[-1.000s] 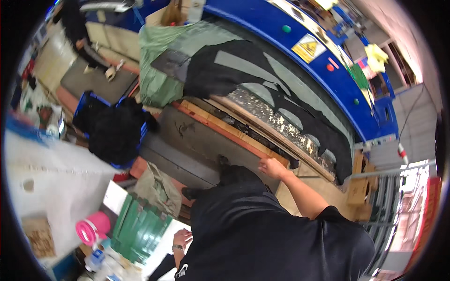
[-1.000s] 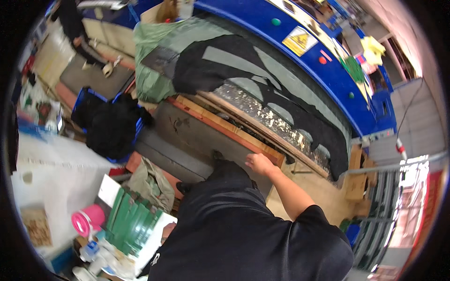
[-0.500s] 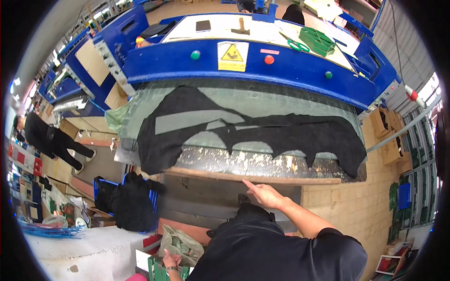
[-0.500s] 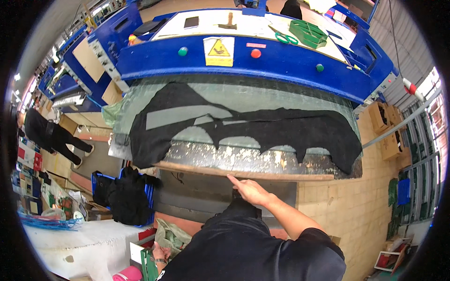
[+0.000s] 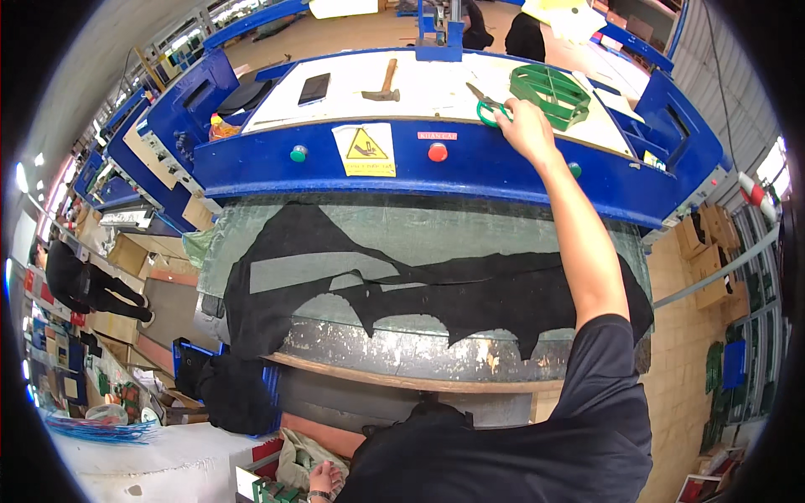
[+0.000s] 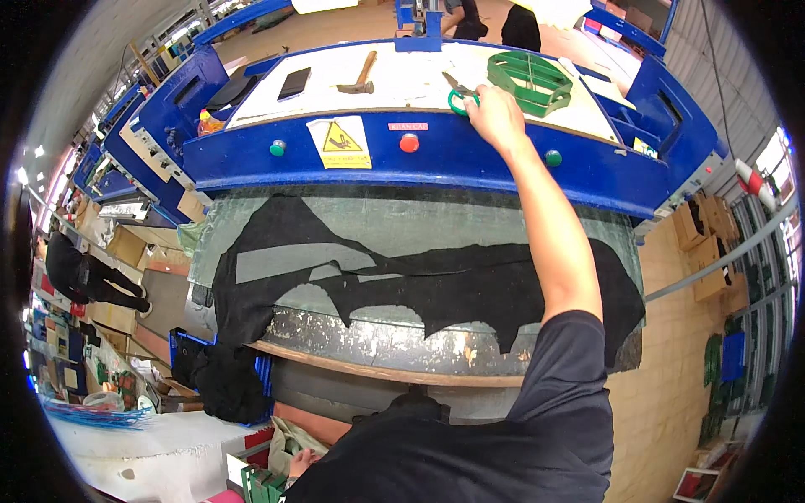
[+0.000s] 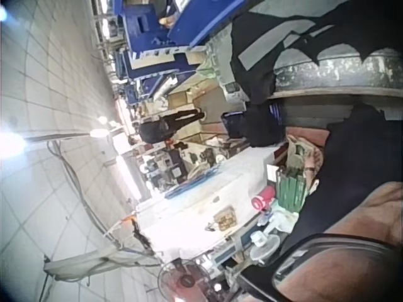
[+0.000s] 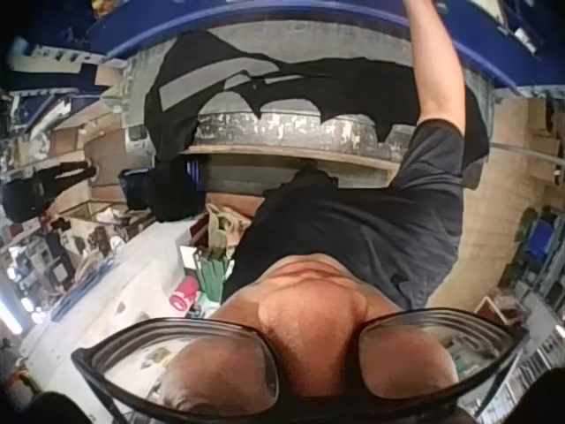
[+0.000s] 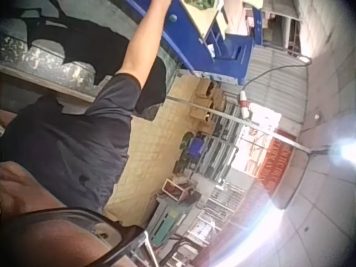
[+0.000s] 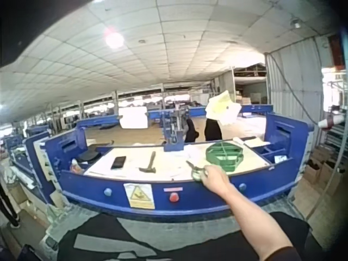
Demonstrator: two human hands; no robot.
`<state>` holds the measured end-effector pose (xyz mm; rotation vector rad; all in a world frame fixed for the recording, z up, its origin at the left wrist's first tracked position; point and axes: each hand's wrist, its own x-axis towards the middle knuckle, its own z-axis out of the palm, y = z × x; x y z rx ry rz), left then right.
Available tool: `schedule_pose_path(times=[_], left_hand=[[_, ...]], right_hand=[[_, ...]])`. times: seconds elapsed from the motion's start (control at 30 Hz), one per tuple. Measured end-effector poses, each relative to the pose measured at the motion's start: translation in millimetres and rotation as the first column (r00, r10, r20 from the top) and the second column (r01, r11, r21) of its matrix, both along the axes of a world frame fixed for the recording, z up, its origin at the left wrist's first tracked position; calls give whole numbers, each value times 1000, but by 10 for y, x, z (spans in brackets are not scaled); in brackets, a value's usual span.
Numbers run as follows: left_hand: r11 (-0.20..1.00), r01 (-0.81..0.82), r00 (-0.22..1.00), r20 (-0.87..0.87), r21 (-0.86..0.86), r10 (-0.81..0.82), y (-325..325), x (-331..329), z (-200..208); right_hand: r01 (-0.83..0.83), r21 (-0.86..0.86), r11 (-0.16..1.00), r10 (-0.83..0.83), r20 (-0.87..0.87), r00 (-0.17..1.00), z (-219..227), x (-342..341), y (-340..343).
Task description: The person uses a green plastic template to mark and cut shapes from a large piece of black fabric on a cutting table. They then bundle the cut pieces with rubber bands and place them into a cardboard box. The person also handles a large roll of black fabric, spreading it out on a table.
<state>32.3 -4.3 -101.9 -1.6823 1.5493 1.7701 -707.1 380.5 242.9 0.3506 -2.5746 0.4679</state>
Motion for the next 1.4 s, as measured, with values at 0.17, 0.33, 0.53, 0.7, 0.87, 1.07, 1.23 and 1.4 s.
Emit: schedule_pose_path(times=[0.17, 0.33, 0.53, 0.7, 0.87, 1.07, 1.23, 1.4], left_hand=[[985, -151, 988, -44, -81, 148, 6, 22, 82], [988, -32, 976, -219, -152, -3, -214, -59, -336], [588, 218, 954, 45, -779, -295, -552, -924, 381], [201, 122, 827, -13, -972, -563, -976, -2265, 891], [-31, 304, 787, 269, -952, -555, -1367, -3121, 978], [43, 411, 700, 285, -911, -655, -1878, -3290, 713], [153, 263, 611, 42, -953, -791, -2247, -3264, 579], [211, 233, 510, -65, -949, -858, -2557, -3261, 915]], right_hand=[[91, 134, 987, -134, 357, 924, 164, -526, -192], [-43, 49, 998, 30, 231, 973, 159, -960, 322], [-280, -462, 841, 422, 238, 875, -169, 535, 6], [-201, -562, 803, 566, 613, 550, -1001, 2152, -762], [214, -647, 732, 624, 763, 171, -1995, 3218, -1618], [465, -530, 709, 621, 782, -56, -2260, 3518, -2331], [497, -474, 727, 590, 801, -100, -2261, 3391, -2842], [499, -455, 738, 559, 826, -74, -2356, 3159, -3347]])
